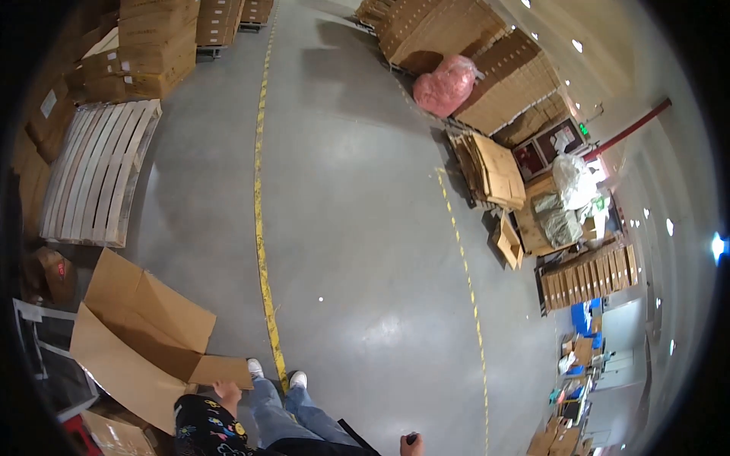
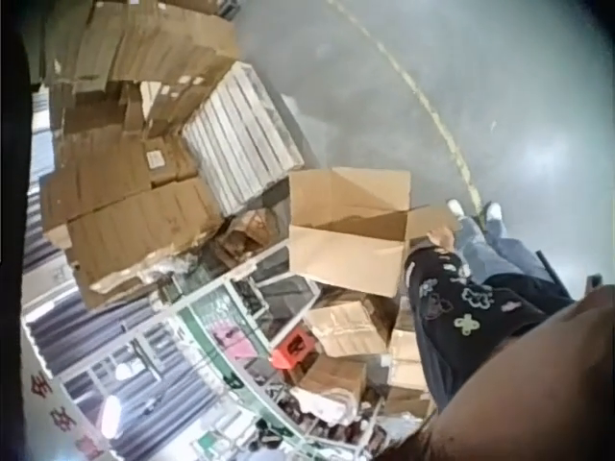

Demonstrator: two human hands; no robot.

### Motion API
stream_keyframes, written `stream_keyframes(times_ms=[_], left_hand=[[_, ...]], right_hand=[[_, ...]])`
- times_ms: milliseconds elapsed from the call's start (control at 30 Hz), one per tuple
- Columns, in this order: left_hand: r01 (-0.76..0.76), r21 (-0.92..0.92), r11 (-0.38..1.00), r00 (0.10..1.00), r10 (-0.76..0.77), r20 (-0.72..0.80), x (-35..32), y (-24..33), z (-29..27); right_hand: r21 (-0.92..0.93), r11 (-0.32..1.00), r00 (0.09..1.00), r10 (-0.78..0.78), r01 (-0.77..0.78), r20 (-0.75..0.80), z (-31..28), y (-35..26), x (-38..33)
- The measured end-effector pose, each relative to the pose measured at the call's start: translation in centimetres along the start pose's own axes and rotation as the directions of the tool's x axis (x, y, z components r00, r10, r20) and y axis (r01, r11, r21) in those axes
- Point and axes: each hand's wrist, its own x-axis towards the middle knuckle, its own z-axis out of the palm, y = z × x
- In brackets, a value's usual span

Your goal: Assembling a circuit board into a plastic housing using an electric screwdriver and opening cardboard boxes with a cutter.

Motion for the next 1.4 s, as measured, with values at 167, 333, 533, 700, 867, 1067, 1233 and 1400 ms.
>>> stream_keyframes(times_ms=[167,333,533,700,867,1067,1233,1400], left_hand=[[-0.057,-0.159,0.986,0.995,0.068,0.067,0.7,0.6,-0.3],[-0.302,0.21,0.93,0.949,0.274,0.154,3.1,-1.8,-6.2],[-0.19,0.228,0.955,0.964,0.225,-0.141,2.8,-0.6,-27.7],[-0.288,0.343,0.894,0.873,0.392,-0.29,-1.0,10.4,-38.1],[-0.414,0.407,0.814,0.556,0.581,-0.595,-4.3,31.7,-47.7],[-0.798,0.01,0.602,0.279,0.384,-0.88,-6.6,58.7,-49.7],[-0.897,-0.334,0.289,0.414,0.289,-0.863,-14.4,73.7,-47.6],[-0.63,-0.663,-0.404,0.689,0.101,-0.717,-14.4,77.3,-50.8]], right_hand=[[-0.104,0.994,0.999,0.023,-0.028,-0.047,0.5,3.4,-1.1],[-0.085,0.993,0.997,0.08,-0.079,0.007,3.6,5.7,0.3],[0.06,0.988,0.976,0.129,-0.141,0.173,3.2,-37.3,8.8],[0.156,0.95,0.937,0.221,-0.269,0.27,7.0,10.6,13.6],[0.518,0.812,0.948,0.319,-0.268,-0.009,1.8,4.1,21.2],[0.69,0.682,0.915,0.397,-0.243,-0.071,-0.2,0.6,29.0],[0.885,0.446,0.86,0.495,-0.132,-0.122,-0.2,-1.1,35.6],[0.92,0.385,0.874,0.468,-0.068,-0.132,-8.6,-3.1,44.0]])
